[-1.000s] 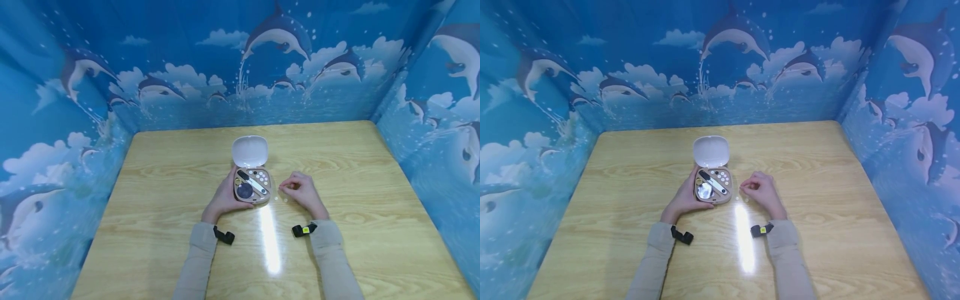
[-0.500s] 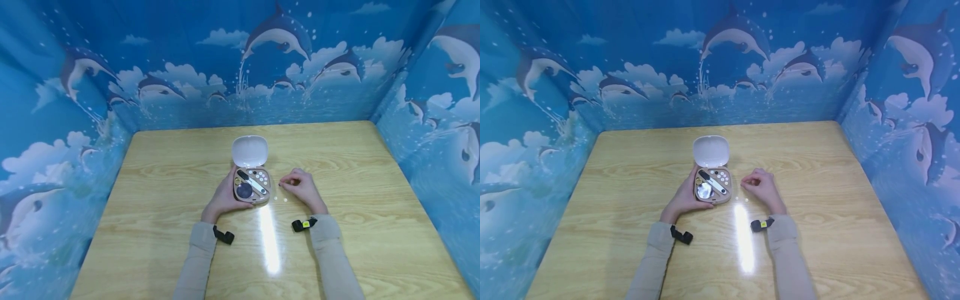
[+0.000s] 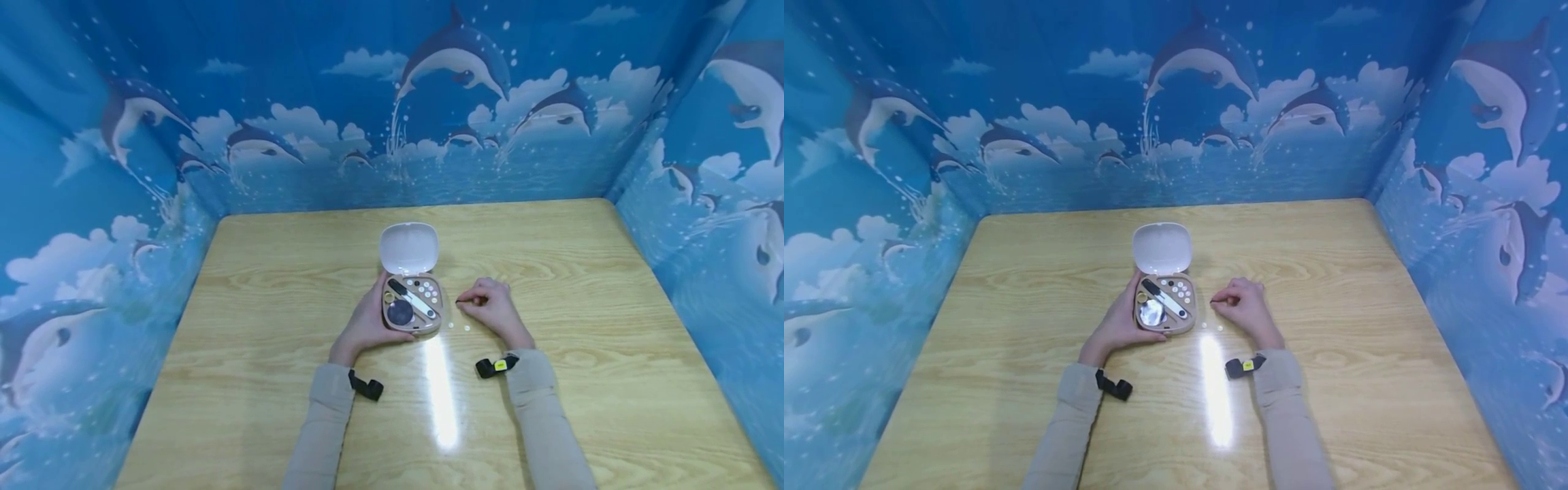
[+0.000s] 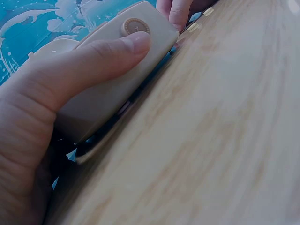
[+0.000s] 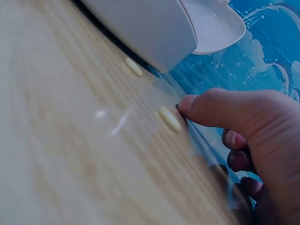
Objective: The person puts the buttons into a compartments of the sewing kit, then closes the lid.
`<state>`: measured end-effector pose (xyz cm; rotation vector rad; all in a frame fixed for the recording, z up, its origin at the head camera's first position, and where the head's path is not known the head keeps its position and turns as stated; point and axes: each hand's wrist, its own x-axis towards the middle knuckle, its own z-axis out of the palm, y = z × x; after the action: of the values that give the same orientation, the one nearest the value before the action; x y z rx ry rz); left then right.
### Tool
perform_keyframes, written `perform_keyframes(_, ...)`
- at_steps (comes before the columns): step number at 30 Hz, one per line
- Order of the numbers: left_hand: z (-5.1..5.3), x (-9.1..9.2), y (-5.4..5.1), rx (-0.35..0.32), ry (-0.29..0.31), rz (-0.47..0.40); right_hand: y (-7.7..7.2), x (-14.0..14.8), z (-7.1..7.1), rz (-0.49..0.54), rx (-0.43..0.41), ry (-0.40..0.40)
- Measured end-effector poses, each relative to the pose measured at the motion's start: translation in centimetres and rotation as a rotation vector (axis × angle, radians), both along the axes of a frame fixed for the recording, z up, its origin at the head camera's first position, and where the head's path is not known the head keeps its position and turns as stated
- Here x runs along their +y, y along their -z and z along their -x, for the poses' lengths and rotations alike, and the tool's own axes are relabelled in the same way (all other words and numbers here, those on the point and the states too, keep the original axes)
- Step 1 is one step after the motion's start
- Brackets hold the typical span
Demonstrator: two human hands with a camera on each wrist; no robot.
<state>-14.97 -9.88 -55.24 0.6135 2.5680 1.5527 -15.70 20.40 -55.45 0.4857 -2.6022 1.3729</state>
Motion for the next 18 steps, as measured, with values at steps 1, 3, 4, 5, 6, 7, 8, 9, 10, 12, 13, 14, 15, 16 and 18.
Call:
perform_keyframes(1,0.0,0.0,0.0,0.000,-0.002,0.003,0.0,0.0,0.0,0.001,0.010,-0.002)
perform_keyframes(3,-0.1,0.1,0.0,-0.003,-0.004,0.009,0.0,0.0,-0.1,0.001,0.016,-0.003)
perform_keyframes(4,-0.1,0.1,0.0,0.000,-0.003,0.012,-0.1,-0.1,-0.1,0.003,0.013,-0.002)
perform_keyframes(5,0.0,0.1,-0.1,-0.003,-0.005,0.014,-0.2,-0.1,-0.1,0.007,0.008,0.000)
perform_keyframes(6,0.0,0.0,-0.1,-0.003,-0.005,0.015,-0.3,-0.2,-0.1,0.011,0.001,0.001)
perform_keyframes(7,0.0,0.0,-0.1,-0.004,-0.006,0.014,-0.4,-0.2,0.0,0.018,-0.011,0.004)
perform_keyframes(8,0.0,0.0,-0.1,-0.003,-0.005,0.012,-0.6,-0.2,0.0,0.023,-0.022,0.005)
perform_keyframes(9,0.0,0.0,-0.1,-0.001,-0.004,0.011,-0.7,-0.2,0.1,0.031,-0.034,0.006)
perform_keyframes(10,0.0,0.0,-0.1,0.003,-0.003,0.009,-0.8,-0.3,0.1,0.036,-0.043,0.006)
perform_keyframes(12,0.0,0.0,-0.1,0.007,-0.001,0.005,-1.2,-0.3,0.3,0.041,-0.050,0.004)
perform_keyframes(13,0.0,0.0,-0.1,0.010,0.002,0.003,-1.4,-0.3,0.4,0.041,-0.054,0.006)
perform_keyframes(14,0.0,0.0,-0.1,0.013,0.004,0.000,-1.6,-0.3,0.5,0.038,-0.050,0.005)
perform_keyframes(15,0.0,0.0,0.0,0.017,0.004,0.002,-1.9,-0.4,0.7,0.040,-0.045,0.004)
perform_keyframes(16,0.0,0.0,0.0,0.019,0.004,0.004,-2.2,-0.5,0.8,0.039,-0.038,0.003)
perform_keyframes(18,0.1,0.0,0.0,0.025,0.000,0.014,-2.7,-0.7,1.1,0.032,-0.018,0.000)
